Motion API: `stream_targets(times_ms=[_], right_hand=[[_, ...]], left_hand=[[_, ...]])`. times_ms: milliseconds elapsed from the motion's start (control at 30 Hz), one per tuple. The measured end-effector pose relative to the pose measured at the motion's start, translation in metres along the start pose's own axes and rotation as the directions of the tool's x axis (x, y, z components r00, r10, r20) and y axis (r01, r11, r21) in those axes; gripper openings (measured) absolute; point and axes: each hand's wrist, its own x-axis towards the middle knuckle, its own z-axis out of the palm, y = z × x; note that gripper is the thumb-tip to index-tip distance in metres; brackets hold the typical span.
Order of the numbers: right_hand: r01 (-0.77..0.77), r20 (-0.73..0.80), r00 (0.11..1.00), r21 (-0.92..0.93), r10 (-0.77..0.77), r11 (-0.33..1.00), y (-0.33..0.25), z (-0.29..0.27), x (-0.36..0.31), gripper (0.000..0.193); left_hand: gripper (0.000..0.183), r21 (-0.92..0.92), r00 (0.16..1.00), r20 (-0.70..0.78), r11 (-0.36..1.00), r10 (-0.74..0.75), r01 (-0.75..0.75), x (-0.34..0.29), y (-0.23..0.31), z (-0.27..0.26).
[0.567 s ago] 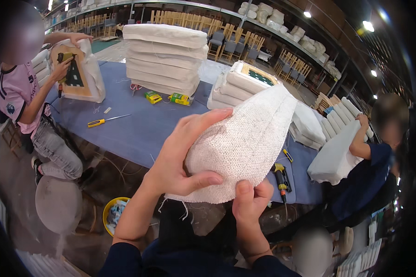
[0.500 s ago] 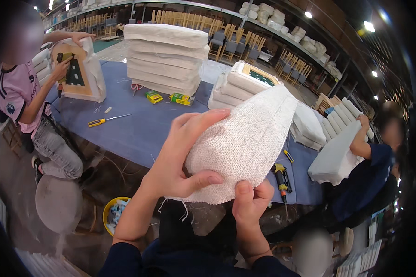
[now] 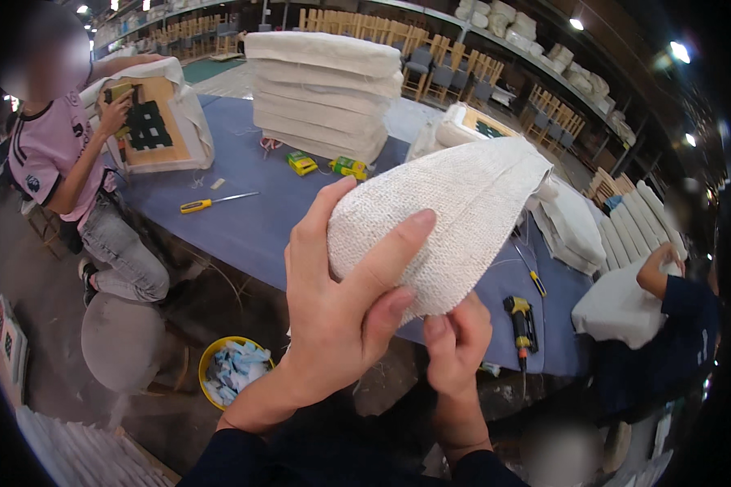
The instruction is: The person assembles cushion covers onto foam inserts by hand, smoothing the fabric and using a staple gun to secure the edges to a wooden frame. They repeatedly pick up foam inserts, fit them into covers, and staple the fabric in place.
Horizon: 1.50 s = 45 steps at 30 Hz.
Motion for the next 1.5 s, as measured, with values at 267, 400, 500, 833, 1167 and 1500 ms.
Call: stream_targets(times_ms=[267, 400, 500, 833, 1167, 1500], right_hand=[[-0.328, -0.269, 0.904, -0.935, 0.332, 0.134, 0.305, -0.191, -0.11, 0.069], [-0.439, -0.551, 0.75, -0.828, 0.366, -0.348, 0.385, -0.297, -0.238, 0.093], [-0.392, -0.467, 0.772, -0.884, 0.431, -0.254, 0.391, -0.304, -0.242, 0.095], [-0.578, -0.306, 0.723, -0.759, 0.62, 0.299, 0.335, -0.345, -0.138, 0.068], [-0.117, 0.08, 0.983, -0.41, 0.163, 0.904, 0.02, -0.078, -0.027, 0.022], [0.067, 0.31, 0.948, 0.002, -0.065, 0.998, -0.01, -0.022, 0.021, 0.046]], left_hand=[[0.039, 0.137, 0.986, -0.164, 0.991, 0.033, -0.011, 0.036, -0.052, -0.004], [0.041, 0.093, 0.993, -0.095, 0.992, -0.072, 0.081, 0.045, -0.061, -0.019], [0.044, 0.124, 0.993, -0.013, 0.985, -0.118, 0.118, 0.049, -0.056, -0.027], [0.055, 0.177, 0.993, 0.069, 0.981, -0.094, 0.081, 0.041, -0.042, -0.027], [0.071, 0.254, 0.993, 0.115, 0.967, -0.012, -0.017, 0.028, -0.021, -0.012], [0.095, 0.212, 0.986, 0.163, 0.977, -0.024, -0.011, 0.025, -0.012, -0.016]])
